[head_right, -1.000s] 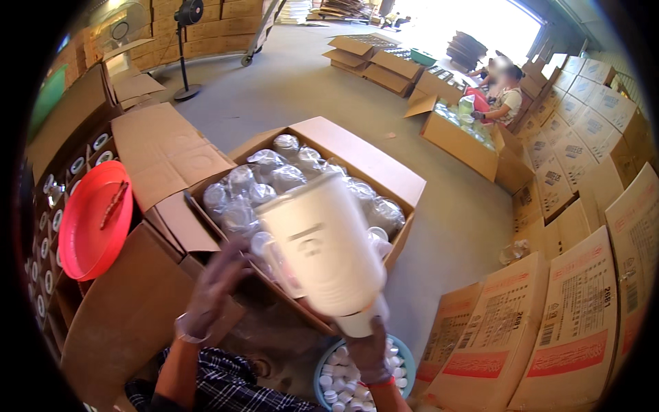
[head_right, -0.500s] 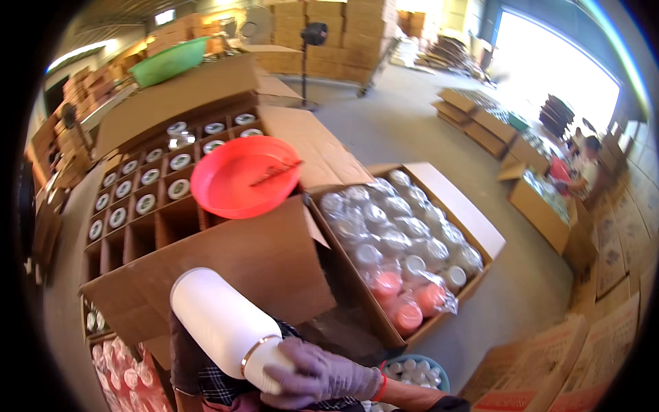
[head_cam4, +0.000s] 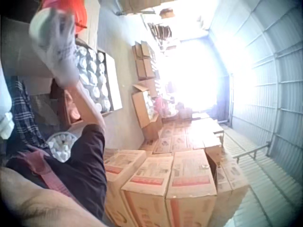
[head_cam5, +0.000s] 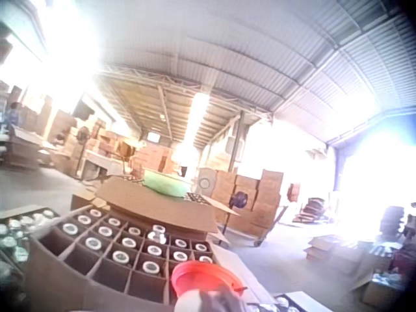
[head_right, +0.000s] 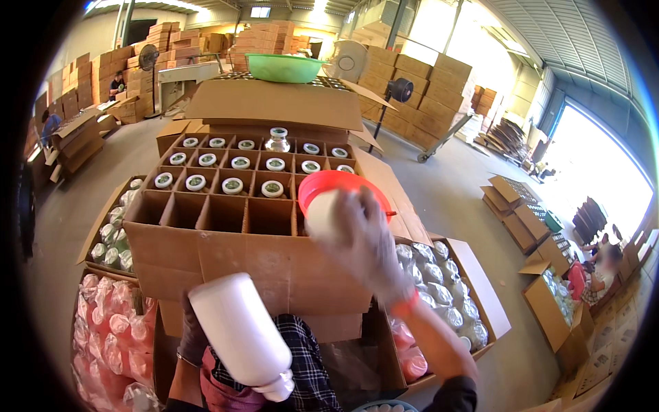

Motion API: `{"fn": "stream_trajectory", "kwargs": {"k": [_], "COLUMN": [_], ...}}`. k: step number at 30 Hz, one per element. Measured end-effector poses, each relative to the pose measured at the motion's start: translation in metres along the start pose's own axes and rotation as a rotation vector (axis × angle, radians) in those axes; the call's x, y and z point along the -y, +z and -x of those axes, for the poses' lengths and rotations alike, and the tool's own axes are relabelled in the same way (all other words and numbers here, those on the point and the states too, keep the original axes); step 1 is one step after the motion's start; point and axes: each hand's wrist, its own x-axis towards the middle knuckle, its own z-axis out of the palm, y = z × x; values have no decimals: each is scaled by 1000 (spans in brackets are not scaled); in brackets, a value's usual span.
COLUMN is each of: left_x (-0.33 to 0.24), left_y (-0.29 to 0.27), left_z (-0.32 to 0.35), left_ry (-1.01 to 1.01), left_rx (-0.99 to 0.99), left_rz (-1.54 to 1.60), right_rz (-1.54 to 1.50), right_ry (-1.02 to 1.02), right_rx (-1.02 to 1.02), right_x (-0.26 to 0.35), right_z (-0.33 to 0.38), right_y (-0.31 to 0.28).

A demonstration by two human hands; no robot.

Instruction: The person assembles thermos bottles by hand, inserting metal inner liners into plastic outer shells and securing them with lids. The person handles white and pink bottles, placing the finished units into a cardboard box with dividers.

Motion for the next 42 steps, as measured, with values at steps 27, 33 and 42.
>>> {"fn": "stream_trajectory", "kwargs": {"k": [27,33,42], "left_x": [-52,-52,-66], "left_y": [16,21,0], "left_z": [58,45,27], "left_ry": [-377,-561,-167], "left_rx": [275,32,562], "left_rz": [412,394,36], "right_rz": [-1034,-1129,-890], "right_ry": [-3,429,479], "right_rx": [572,583,374], "right_x": [90,91,108], "right_z": [152,171,171], "right_y": [53,56,69]}}
